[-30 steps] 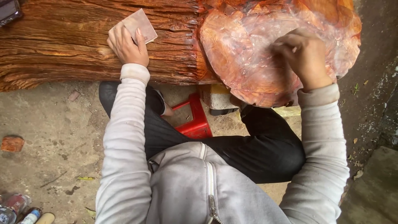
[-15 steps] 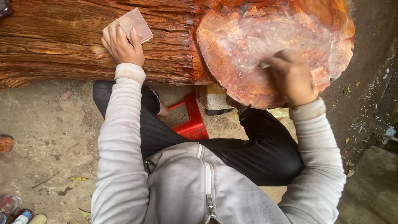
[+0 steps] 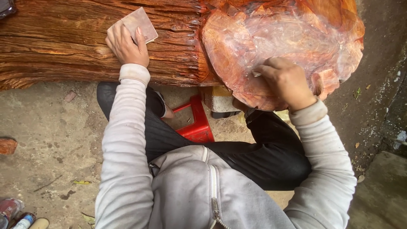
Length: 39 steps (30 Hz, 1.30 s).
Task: Sanding a large wooden slab and applying a liquid finish to the surface.
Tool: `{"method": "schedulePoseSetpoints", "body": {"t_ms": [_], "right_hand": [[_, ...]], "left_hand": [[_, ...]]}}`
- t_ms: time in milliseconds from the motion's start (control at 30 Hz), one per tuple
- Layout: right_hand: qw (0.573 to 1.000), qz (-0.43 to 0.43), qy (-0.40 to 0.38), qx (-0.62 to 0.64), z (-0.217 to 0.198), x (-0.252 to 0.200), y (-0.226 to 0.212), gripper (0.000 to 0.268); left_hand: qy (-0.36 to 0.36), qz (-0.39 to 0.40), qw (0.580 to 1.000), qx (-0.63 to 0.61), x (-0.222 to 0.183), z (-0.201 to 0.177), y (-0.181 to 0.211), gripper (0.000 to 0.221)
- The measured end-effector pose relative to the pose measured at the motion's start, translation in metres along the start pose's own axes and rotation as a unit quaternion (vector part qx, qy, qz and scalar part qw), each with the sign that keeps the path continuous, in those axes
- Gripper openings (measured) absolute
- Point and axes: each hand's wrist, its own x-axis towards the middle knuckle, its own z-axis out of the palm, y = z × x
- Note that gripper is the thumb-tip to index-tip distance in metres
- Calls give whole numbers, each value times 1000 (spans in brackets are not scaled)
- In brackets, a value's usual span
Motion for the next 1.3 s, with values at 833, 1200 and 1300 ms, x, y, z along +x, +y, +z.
{"method": "schedulePoseSetpoints", "body": {"t_ms": [833, 1200, 1300], "right_hand": [[997, 6, 12, 72, 0, -3, 15, 12], [998, -7, 42, 44, 15, -13, 41, 12], [995, 3, 8, 102, 1, 1, 14, 17]], "left_hand": [[-3, -1, 1000, -1, 2, -1, 1, 46], [-5, -7, 1000, 10, 0, 0, 1, 49], [2, -6, 1000, 9, 1, 1, 2, 46]]}}
